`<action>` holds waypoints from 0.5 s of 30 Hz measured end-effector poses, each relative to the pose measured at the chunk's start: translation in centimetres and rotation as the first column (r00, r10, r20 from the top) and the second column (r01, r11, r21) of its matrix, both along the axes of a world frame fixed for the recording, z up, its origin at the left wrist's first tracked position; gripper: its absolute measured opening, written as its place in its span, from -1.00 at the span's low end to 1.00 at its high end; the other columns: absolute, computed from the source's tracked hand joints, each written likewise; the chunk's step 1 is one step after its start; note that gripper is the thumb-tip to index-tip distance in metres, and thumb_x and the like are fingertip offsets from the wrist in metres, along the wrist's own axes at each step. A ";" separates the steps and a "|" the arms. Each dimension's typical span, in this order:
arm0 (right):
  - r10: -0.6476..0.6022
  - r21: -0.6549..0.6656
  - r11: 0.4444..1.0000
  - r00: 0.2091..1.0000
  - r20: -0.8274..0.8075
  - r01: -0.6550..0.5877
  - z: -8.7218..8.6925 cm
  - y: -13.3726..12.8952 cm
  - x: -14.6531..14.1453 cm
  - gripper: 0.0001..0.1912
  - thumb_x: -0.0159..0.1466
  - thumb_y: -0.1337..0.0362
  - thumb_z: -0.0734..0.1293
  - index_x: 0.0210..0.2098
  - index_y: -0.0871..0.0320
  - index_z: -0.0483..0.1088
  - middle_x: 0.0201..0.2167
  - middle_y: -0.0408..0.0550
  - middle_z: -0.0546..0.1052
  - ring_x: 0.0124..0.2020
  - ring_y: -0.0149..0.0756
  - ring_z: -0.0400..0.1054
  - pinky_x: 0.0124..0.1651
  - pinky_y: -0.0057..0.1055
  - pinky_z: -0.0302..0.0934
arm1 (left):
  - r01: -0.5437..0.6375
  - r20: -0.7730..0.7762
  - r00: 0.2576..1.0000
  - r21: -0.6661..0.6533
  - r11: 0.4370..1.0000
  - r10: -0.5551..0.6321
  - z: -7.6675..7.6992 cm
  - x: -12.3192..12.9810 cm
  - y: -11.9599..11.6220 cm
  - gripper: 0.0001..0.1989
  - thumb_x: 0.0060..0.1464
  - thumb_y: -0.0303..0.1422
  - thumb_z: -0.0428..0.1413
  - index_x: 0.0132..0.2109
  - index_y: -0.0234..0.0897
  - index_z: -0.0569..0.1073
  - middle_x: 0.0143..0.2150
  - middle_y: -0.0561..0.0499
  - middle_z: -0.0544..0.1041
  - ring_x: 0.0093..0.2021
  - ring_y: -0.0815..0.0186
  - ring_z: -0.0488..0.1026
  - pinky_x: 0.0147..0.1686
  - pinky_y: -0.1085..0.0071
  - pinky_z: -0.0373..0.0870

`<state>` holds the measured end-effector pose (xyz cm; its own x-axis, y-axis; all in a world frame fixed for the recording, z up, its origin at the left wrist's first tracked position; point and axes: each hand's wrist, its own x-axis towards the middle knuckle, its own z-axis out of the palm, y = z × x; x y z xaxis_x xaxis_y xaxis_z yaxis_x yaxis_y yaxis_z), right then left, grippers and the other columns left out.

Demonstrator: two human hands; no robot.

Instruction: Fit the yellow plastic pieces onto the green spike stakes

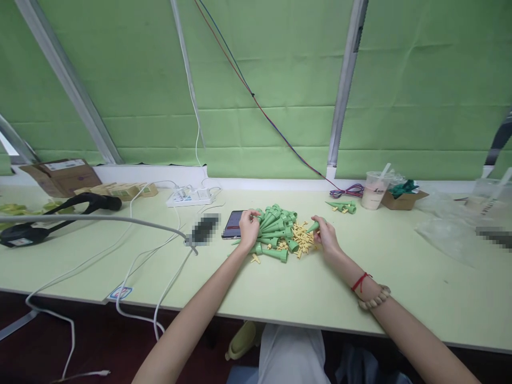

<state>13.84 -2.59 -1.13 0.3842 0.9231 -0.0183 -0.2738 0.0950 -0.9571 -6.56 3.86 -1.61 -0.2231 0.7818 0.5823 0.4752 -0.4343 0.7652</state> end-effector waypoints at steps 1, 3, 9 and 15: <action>0.000 -0.005 1.000 1.000 -0.005 0.000 0.0 0.0 0.0 -0.73 -0.01 0.12 0.29 -0.40 0.19 0.34 -0.84 -0.35 0.13 -0.78 -0.55 -0.08 -0.70 -0.57 -0.20 | -0.009 0.039 0.999 -0.011 1.000 0.009 0.0 -0.1 0.2 -0.74 -0.22 -0.67 -0.13 -0.47 -0.29 0.36 -0.35 0.01 0.38 -0.38 0.37 0.32 -0.31 0.43 0.24; 0.006 -0.016 1.000 1.000 -0.006 -0.006 0.0 0.0 0.0 -0.73 -0.01 0.13 0.29 -0.40 0.19 0.33 -0.84 -0.36 0.13 -0.78 -0.55 -0.08 -0.70 -0.57 -0.20 | -0.003 0.084 0.996 -0.005 1.000 0.004 -0.1 -0.4 0.4 -0.72 -0.29 -0.68 -0.14 -0.49 -0.29 0.36 -0.38 0.03 0.37 -0.40 0.38 0.31 -0.31 0.43 0.23; 0.039 -0.024 0.999 0.999 0.038 -0.038 -0.1 0.1 0.0 -0.71 0.01 0.10 0.28 -0.37 0.19 0.35 -0.86 -0.34 0.16 -0.79 -0.53 -0.06 -0.71 -0.56 -0.19 | 0.061 0.164 0.985 0.002 0.998 -0.060 -0.2 -0.7 0.8 -0.72 -0.44 -0.66 -0.15 -0.56 -0.30 0.35 -0.45 0.06 0.32 -0.45 0.41 0.29 -0.44 0.48 0.20; 0.040 -0.026 0.999 0.998 0.040 -0.039 -0.1 0.3 0.0 -0.70 0.03 0.10 0.26 -0.34 0.20 0.35 -0.87 -0.33 0.16 -0.79 -0.52 -0.05 -0.71 -0.57 -0.15 | 0.196 0.401 0.901 -0.044 0.980 -0.162 0.3 -0.8 1.2 -0.77 -0.39 -0.56 -0.11 -0.49 -0.28 0.34 -0.56 0.11 0.29 -0.57 0.45 0.21 -0.57 0.53 0.16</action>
<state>13.85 -2.34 -1.23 0.3487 0.9369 -0.0267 -0.2373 0.0607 -0.9695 -7.35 5.09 -1.27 -0.2725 0.8712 0.4084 0.0477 -0.4117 0.9101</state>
